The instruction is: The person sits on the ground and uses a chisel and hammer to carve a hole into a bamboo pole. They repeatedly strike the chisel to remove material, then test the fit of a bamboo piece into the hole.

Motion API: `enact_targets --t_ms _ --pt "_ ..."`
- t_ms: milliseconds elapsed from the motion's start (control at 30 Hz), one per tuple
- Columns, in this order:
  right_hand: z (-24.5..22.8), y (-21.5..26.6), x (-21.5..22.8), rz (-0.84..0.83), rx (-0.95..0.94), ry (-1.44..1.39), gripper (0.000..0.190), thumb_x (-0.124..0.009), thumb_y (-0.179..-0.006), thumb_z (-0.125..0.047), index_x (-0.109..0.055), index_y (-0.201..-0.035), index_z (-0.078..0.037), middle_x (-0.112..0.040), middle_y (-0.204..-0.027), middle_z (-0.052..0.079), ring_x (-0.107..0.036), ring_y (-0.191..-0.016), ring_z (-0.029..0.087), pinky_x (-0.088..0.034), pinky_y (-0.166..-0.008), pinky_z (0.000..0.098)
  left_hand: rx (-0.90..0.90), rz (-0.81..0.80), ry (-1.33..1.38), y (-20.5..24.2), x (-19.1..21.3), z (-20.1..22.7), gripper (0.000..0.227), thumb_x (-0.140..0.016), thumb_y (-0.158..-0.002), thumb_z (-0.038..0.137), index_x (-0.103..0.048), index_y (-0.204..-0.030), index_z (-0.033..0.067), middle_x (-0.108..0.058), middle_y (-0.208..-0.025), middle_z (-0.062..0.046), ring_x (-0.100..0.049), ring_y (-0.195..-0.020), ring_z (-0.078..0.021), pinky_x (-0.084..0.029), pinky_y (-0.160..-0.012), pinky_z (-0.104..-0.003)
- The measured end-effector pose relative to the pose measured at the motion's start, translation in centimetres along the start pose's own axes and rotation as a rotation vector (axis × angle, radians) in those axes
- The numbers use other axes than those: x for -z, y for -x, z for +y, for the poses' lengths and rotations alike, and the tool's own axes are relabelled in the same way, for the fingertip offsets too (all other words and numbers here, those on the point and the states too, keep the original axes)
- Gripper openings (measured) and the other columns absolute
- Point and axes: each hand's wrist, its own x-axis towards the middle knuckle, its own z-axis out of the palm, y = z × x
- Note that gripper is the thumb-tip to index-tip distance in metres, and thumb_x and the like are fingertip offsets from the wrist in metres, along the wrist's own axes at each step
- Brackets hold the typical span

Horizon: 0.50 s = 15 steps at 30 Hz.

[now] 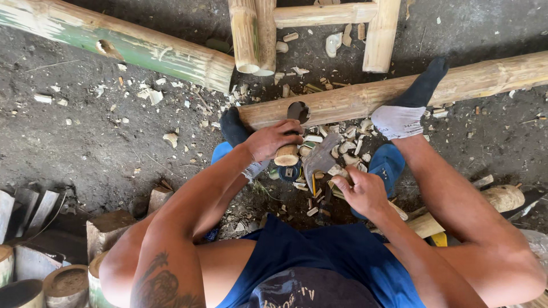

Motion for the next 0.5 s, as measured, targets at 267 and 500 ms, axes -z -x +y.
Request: enact_targets --t_ms 267,500 --pt "-2.5 0.5 0.9 -0.015 0.163 0.054 0.048 -0.07 -0.088 -0.051 -0.058 -0.076 -0.006 -0.062 -0.063 0.014 -0.064 -0.058 0.037 -0.049 -0.051 0.0468 -0.012 0.011 0.053 -0.2 0.7 -0.4 0.041 -0.075 -0.085 0.014 -0.062 -0.123 0.0193 -0.052 -0.138 -0.002 -0.047 -0.138 -0.0302 -0.057 -0.1 -0.041" --pt "-5.8 -2.1 2.0 0.051 0.487 0.14 0.045 -0.07 -0.087 -0.049 -0.058 -0.077 -0.007 -0.064 -0.063 0.007 -0.065 -0.05 0.025 -0.05 -0.044 0.0403 -0.067 0.033 0.103 -0.5 1.4 -1.7 0.039 -0.076 -0.086 0.022 -0.064 -0.123 0.0183 -0.057 -0.134 -0.003 -0.051 -0.135 -0.0291 -0.055 -0.104 -0.042"
